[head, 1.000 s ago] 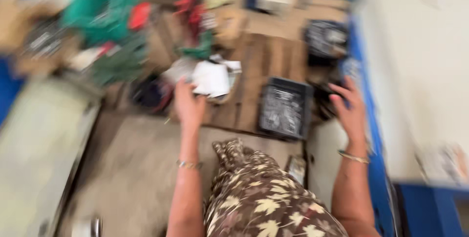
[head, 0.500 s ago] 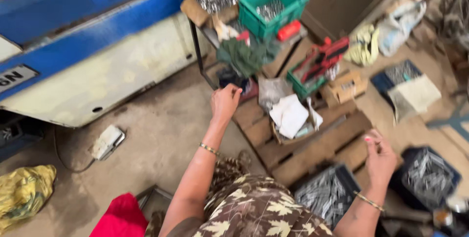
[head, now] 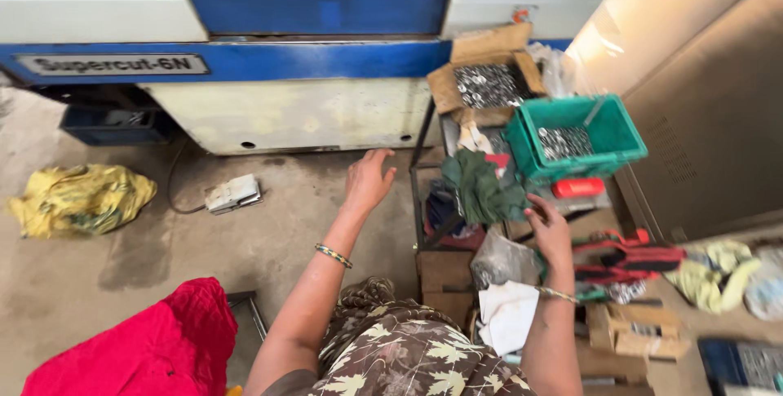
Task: The person opens the door of a CNC lathe, inserts a metal rod into the chuck, and closes the door. They then wipe the door with a cloth and repeat the insertion process. The person handles metal rods and a cloth while operating the machine.
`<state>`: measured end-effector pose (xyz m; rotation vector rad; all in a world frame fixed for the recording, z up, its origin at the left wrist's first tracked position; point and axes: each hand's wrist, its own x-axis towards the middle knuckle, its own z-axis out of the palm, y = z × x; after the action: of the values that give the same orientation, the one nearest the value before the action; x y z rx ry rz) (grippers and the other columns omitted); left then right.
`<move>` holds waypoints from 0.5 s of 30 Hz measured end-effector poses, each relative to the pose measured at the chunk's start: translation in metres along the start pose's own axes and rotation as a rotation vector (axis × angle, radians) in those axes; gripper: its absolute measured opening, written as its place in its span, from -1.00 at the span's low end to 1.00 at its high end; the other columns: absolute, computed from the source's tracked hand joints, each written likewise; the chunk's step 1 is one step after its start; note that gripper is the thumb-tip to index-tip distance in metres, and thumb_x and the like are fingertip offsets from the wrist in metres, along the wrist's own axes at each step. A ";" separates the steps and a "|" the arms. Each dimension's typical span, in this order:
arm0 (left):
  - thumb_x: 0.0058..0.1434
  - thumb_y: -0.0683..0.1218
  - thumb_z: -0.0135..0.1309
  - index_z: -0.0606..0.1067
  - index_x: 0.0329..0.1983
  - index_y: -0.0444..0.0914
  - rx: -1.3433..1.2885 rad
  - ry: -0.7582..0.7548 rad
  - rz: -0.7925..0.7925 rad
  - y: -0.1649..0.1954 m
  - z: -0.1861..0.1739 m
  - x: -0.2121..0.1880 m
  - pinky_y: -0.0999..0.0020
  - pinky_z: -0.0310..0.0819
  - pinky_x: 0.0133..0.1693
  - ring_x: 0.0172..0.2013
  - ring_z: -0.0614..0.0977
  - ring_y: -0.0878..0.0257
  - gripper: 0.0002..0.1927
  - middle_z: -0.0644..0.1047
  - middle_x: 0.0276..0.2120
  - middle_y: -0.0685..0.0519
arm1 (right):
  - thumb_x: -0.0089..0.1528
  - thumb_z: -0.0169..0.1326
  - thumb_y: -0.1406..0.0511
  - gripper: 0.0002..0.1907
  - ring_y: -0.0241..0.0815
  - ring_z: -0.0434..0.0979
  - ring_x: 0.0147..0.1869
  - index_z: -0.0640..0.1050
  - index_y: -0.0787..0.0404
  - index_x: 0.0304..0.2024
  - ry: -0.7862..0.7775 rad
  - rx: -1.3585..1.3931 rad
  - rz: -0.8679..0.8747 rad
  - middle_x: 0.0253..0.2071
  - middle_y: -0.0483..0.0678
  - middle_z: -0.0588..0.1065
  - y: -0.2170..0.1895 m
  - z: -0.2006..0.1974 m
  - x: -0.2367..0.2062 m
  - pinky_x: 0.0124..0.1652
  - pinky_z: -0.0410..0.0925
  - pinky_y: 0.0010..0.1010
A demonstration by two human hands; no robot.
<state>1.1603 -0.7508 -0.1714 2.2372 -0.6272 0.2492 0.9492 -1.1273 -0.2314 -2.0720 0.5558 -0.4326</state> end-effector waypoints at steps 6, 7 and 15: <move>0.17 -0.08 0.22 0.51 0.04 -0.14 0.030 0.075 -0.091 -0.037 -0.015 0.032 0.02 0.49 -0.07 -0.07 0.62 -0.11 -0.65 0.58 -0.02 -0.08 | 0.30 0.12 0.31 -0.63 -0.28 0.58 0.07 0.56 0.28 0.14 -0.105 0.157 -0.112 0.02 -0.02 0.61 -0.035 0.066 0.103 0.05 0.40 -0.45; 0.18 -0.07 0.22 0.51 0.04 -0.14 0.032 0.081 -0.102 -0.043 -0.017 0.038 0.02 0.49 -0.08 -0.07 0.62 -0.12 -0.66 0.58 -0.01 -0.08 | 0.30 0.12 0.32 -0.63 -0.27 0.58 0.08 0.56 0.30 0.15 -0.114 0.162 -0.129 0.04 -0.02 0.60 -0.041 0.073 0.116 0.06 0.40 -0.44; 0.23 -0.07 0.14 0.49 0.11 -0.09 -0.022 -0.078 -0.239 -0.108 0.006 0.137 0.06 0.51 -0.14 -0.21 0.65 -0.02 -0.64 0.55 0.07 -0.04 | 0.27 0.13 0.25 -0.62 -0.08 0.65 0.03 0.60 0.29 0.09 0.006 -0.053 0.035 -0.04 0.10 0.63 -0.069 0.126 0.214 0.01 0.44 -0.32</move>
<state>1.3334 -0.7427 -0.1944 2.2835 -0.3950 0.0349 1.2068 -1.1229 -0.2191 -2.1091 0.6127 -0.4078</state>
